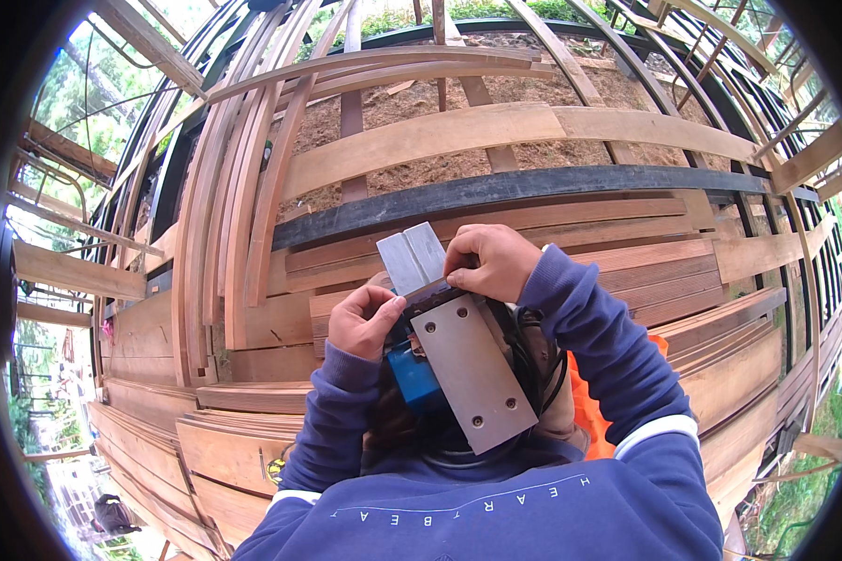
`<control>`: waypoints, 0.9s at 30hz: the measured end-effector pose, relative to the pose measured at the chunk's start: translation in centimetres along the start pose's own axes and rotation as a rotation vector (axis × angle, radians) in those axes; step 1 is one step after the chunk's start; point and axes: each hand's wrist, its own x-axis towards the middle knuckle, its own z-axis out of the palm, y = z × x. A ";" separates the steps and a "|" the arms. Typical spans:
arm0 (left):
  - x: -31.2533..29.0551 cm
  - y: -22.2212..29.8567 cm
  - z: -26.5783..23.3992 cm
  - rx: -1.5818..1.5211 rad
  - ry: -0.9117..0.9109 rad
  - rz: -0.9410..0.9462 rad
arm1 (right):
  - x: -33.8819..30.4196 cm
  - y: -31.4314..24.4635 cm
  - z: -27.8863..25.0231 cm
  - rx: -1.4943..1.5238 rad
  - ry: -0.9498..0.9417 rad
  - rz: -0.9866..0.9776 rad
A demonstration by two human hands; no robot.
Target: The person adjusts a handheld electric planer by attaching and securing a metal guide bracket to the side of the tool by hand.
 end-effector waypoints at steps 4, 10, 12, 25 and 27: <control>0.0 -0.1 -0.2 -0.019 -0.003 -0.017 | -0.9 -1.0 1.0 -0.092 0.160 -0.050; 0.0 -0.2 0.0 -0.091 -0.004 -0.031 | -0.4 -2.0 2.3 -0.326 0.298 -0.202; 0.0 -0.1 0.1 -0.118 -0.009 -0.033 | 0.0 -2.2 2.7 -0.349 0.276 -0.192; 0.2 -1.2 -0.1 -0.123 -0.015 -0.009 | -3.9 -6.3 0.9 0.149 0.307 -0.252; 0.2 -1.2 -0.1 -0.105 -0.004 -0.004 | -5.9 -9.3 0.4 0.259 0.218 -0.386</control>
